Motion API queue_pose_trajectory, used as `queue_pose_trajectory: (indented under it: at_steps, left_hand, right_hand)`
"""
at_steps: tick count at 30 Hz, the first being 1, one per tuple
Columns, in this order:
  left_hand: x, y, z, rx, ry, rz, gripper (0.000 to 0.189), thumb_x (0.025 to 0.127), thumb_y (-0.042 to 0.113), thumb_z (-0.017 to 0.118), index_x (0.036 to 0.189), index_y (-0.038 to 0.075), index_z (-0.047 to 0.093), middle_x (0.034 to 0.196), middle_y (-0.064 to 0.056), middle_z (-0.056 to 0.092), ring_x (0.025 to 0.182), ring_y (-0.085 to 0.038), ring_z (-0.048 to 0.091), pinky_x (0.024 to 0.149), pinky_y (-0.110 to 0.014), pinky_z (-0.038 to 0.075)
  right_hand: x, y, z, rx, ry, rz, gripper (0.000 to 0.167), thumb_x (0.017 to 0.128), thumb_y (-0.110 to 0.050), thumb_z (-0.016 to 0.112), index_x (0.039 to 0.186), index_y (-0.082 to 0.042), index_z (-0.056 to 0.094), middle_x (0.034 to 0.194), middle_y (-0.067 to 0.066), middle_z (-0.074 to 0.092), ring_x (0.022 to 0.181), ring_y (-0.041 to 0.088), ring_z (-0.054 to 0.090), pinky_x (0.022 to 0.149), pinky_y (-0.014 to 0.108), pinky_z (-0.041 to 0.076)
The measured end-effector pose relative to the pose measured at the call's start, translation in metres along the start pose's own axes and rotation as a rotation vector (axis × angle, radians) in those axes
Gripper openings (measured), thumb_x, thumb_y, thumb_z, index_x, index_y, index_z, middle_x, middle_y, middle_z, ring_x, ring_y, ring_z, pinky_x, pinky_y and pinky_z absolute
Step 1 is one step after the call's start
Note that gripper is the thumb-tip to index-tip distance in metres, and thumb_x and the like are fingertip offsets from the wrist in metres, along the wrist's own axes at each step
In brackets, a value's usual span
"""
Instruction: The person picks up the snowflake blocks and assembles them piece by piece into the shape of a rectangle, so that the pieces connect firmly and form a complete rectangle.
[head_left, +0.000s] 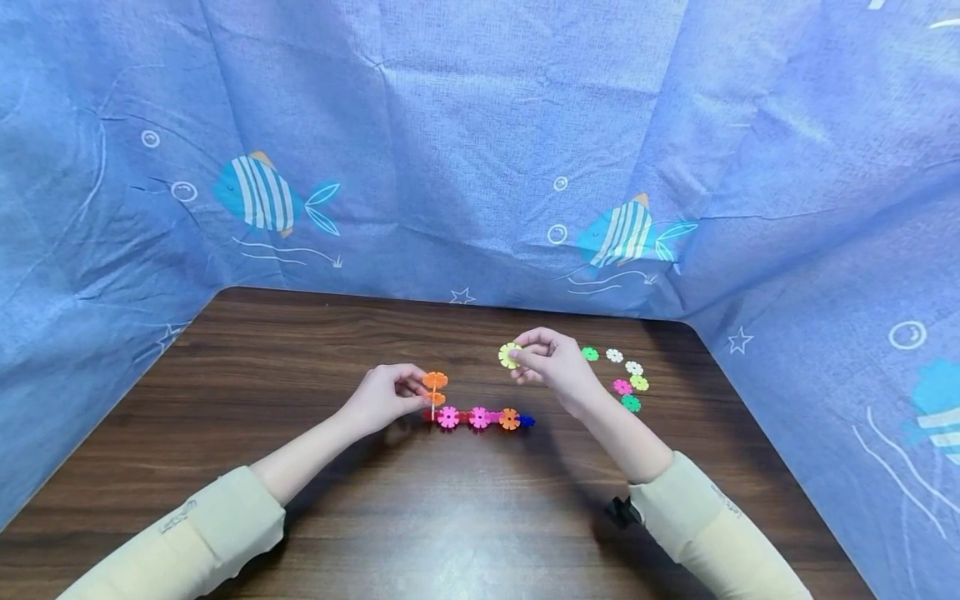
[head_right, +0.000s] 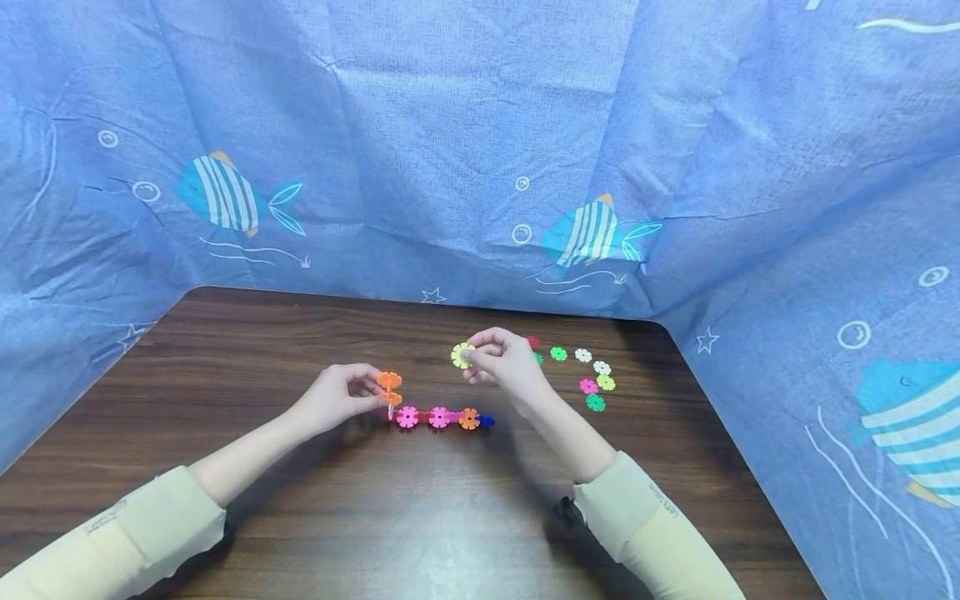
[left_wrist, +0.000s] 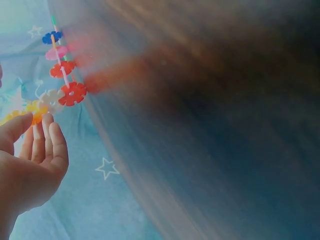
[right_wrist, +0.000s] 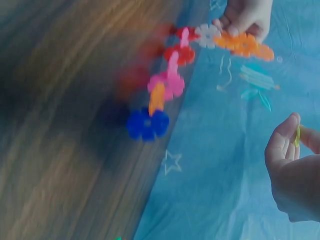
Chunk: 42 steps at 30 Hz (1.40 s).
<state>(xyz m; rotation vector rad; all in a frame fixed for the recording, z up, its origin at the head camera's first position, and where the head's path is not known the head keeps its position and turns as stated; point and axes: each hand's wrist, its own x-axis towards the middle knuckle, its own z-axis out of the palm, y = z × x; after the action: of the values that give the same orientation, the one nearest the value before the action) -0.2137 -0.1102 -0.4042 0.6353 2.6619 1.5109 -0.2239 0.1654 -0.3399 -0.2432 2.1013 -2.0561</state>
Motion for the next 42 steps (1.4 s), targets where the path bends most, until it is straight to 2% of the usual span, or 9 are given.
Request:
queue_pose_trajectory:
  at_steps: [9, 14, 25, 33, 38, 42]
  left_hand:
    - [-0.001, 0.000, -0.001, 0.002, 0.000, 0.019, 0.010, 0.079, 0.011, 0.076, 0.082, 0.010, 0.066, 0.078, 0.000, 0.068, 0.070, -0.012, 0.061, 0.064, -0.025, 0.049]
    - [0.000, 0.000, -0.001, 0.003, 0.009, 0.025, 0.011, 0.078, 0.010, 0.077, 0.080, 0.010, 0.066, 0.077, 0.001, 0.068, 0.069, -0.012, 0.061, 0.062, -0.024, 0.048]
    - [0.000, 0.003, 0.000, -0.006, 0.004, 0.013, 0.010, 0.077, 0.010, 0.077, 0.081, 0.010, 0.068, 0.077, 0.001, 0.068, 0.069, -0.012, 0.061, 0.063, -0.023, 0.050]
    - [0.000, 0.003, 0.000, -0.006, -0.002, 0.012, 0.010, 0.077, 0.010, 0.077, 0.081, 0.009, 0.068, 0.077, 0.000, 0.067, 0.069, -0.012, 0.060, 0.063, -0.023, 0.050]
    - [0.002, 0.004, 0.000, -0.083, 0.002, 0.017, 0.010, 0.078, 0.006, 0.076, 0.083, 0.005, 0.067, 0.076, -0.004, 0.067, 0.067, -0.013, 0.061, 0.057, -0.025, 0.051]
    - [0.003, 0.007, -0.002, -0.147, 0.018, 0.008, 0.012, 0.080, 0.004, 0.074, 0.089, 0.001, 0.066, 0.080, -0.009, 0.067, 0.069, -0.017, 0.063, 0.057, -0.028, 0.054]
  right_hand:
    - [0.004, 0.016, 0.025, 0.049, -0.084, 0.109, 0.020, 0.087, -0.002, 0.063, 0.102, 0.003, 0.051, 0.077, 0.006, 0.068, 0.064, 0.017, 0.066, 0.066, 0.030, 0.056]
    - [0.007, 0.023, 0.036, 0.061, -0.109, 0.148, 0.019, 0.086, -0.001, 0.063, 0.101, 0.003, 0.052, 0.078, 0.008, 0.068, 0.062, 0.016, 0.065, 0.062, 0.027, 0.055]
    - [0.012, 0.032, 0.051, 0.038, -0.128, 0.179, 0.017, 0.086, -0.001, 0.062, 0.099, 0.003, 0.053, 0.077, 0.007, 0.064, 0.058, 0.014, 0.061, 0.058, 0.024, 0.053]
    - [0.012, 0.033, 0.054, 0.052, -0.157, 0.163, 0.018, 0.087, -0.001, 0.061, 0.101, 0.006, 0.053, 0.074, 0.005, 0.067, 0.058, 0.013, 0.060, 0.058, 0.025, 0.052]
    - [0.012, 0.033, 0.056, 0.070, -0.161, 0.184, 0.017, 0.086, 0.000, 0.061, 0.100, 0.005, 0.053, 0.075, 0.006, 0.067, 0.058, 0.014, 0.060, 0.059, 0.025, 0.052]
    - [0.013, 0.033, 0.057, 0.065, -0.156, 0.176, 0.017, 0.086, 0.000, 0.062, 0.100, 0.005, 0.052, 0.075, 0.005, 0.066, 0.058, 0.014, 0.060, 0.059, 0.025, 0.053]
